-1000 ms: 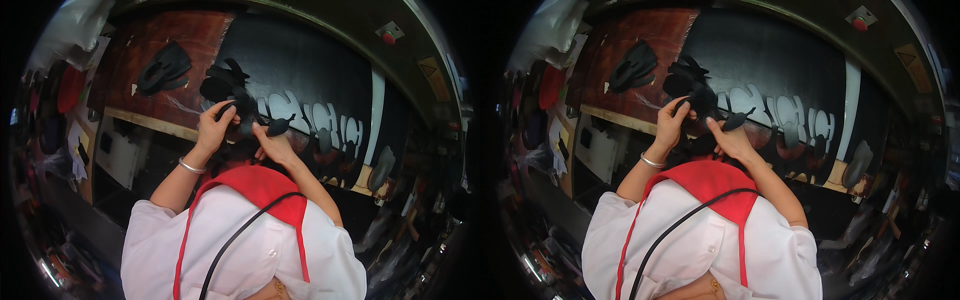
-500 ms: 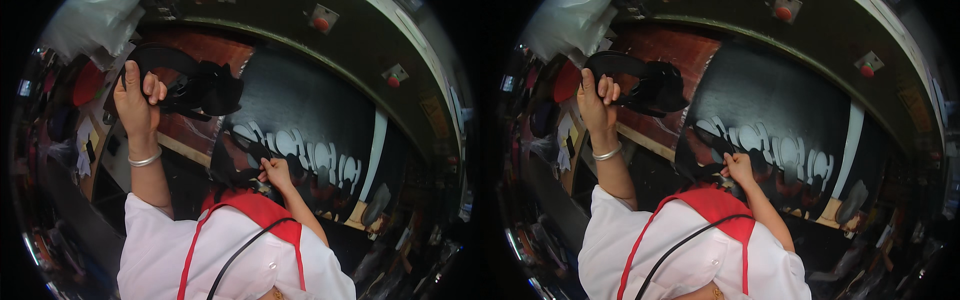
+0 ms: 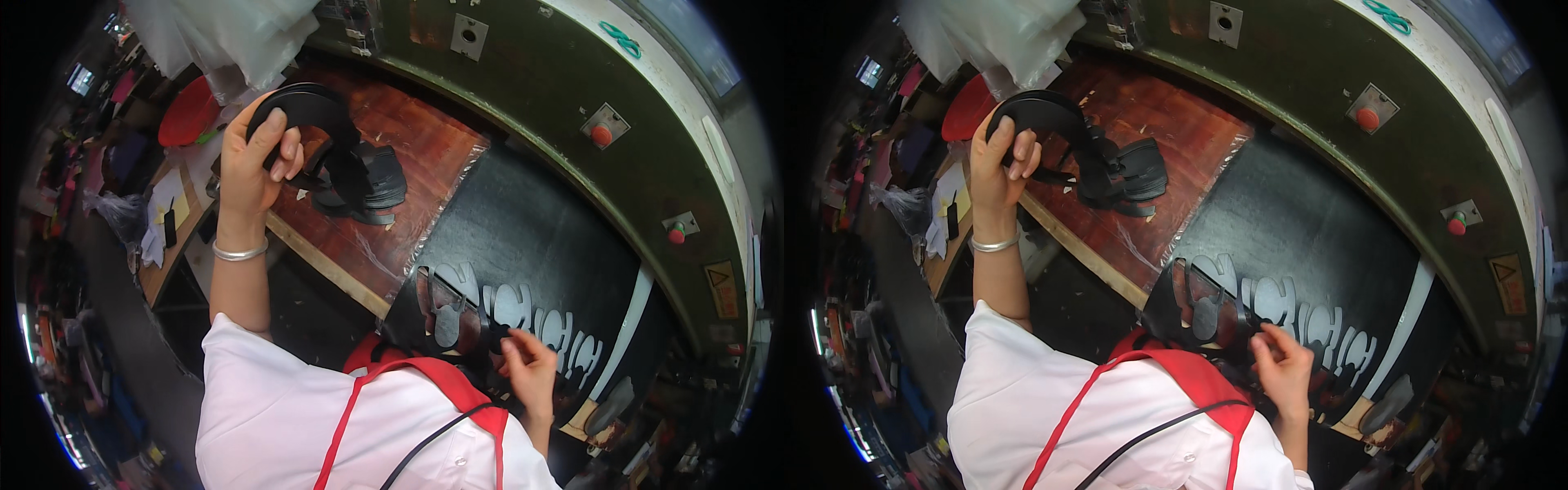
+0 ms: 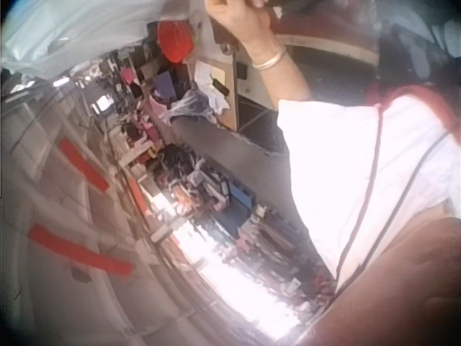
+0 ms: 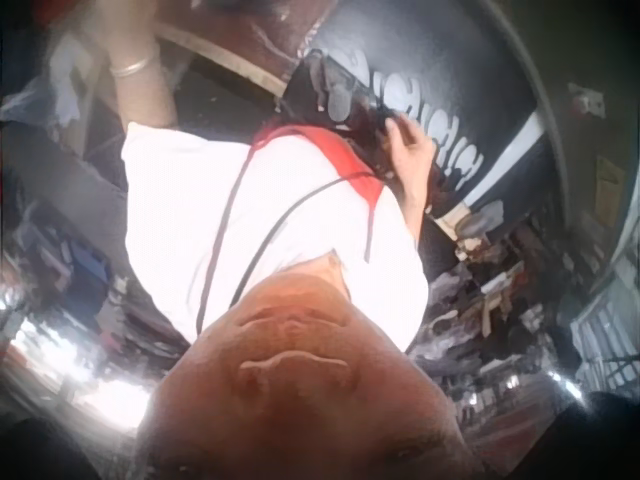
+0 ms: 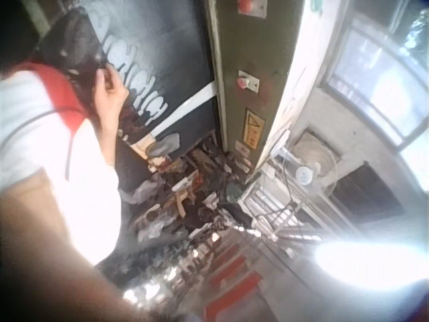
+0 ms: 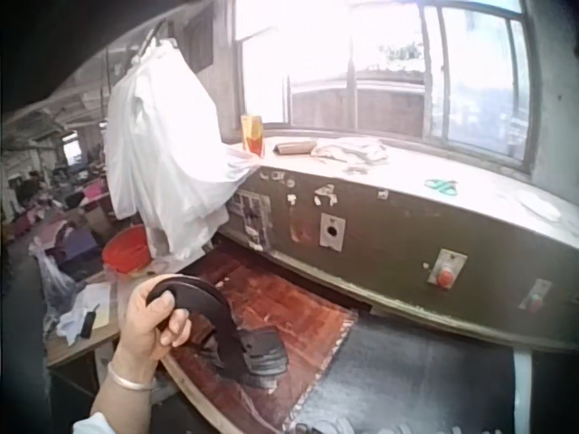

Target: The person operates a hydraulic die-cutting press to cut shapes from black material sheets. They place sheets on the press bed, align them, press the activation buttons, and remove the cut pieces. The person also briefly handles a clipboard and continues cutting additional sheets.

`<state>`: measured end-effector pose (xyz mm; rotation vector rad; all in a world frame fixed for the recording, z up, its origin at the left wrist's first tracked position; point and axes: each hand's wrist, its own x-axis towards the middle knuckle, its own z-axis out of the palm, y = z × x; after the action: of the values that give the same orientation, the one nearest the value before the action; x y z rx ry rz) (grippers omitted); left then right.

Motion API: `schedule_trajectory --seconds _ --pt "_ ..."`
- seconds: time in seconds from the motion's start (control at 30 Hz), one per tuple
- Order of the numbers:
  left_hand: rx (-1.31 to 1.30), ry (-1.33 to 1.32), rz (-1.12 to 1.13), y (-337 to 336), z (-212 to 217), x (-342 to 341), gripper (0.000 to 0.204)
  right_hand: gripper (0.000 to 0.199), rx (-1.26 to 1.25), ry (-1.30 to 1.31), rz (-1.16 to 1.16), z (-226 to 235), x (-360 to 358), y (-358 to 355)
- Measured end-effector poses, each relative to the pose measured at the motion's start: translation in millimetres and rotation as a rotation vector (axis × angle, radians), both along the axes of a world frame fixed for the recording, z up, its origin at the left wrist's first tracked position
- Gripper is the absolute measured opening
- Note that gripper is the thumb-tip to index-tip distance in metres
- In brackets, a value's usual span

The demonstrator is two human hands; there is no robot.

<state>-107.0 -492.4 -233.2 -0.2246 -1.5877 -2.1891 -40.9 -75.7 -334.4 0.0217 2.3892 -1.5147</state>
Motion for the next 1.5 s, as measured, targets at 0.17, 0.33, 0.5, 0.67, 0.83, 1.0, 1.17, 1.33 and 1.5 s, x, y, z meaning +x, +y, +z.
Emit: schedule_trajectory --seconds 0.17,0.33,0.5,0.67,0.83,1.0,1.17,1.33,1.5 --pt "0.220 0.157 -0.294 -2 -7 -8 0.029 0.049 0.027 0.567 0.120 23 -51 -45" --pt "0.546 -0.074 -0.508 25 -14 -22 0.055 0.085 -0.082 0.926 0.226 52 -103 -109" --pt "0.776 -0.267 -0.446 50 -41 -29 0.049 0.031 -0.350 0.246 0.360 50 -98 -132" --pt "0.590 -0.231 -0.424 59 -70 -23 0.025 0.018 -0.275 0.085 0.058 28 -79 -136" --pt "0.560 -0.233 -0.338 63 -77 -23 0.027 0.046 -0.352 0.298 0.067 10 -74 -143" --pt "0.470 -0.223 -0.220 57 -80 -25 0.038 0.059 -0.394 0.101 0.076 -12 -74 -133" --pt "0.192 -0.117 0.031 21 -82 -23 0.035 0.044 -0.423 0.001 -0.135 -36 -73 -84" --pt "-0.266 0.058 0.340 -40 -73 -31 0.034 0.029 -0.303 0.009 -0.375 -55 -44 5" --pt "-0.918 0.043 0.652 -31 -118 -46 0.039 0.024 -0.301 -0.017 -0.672 -69 -13 48"
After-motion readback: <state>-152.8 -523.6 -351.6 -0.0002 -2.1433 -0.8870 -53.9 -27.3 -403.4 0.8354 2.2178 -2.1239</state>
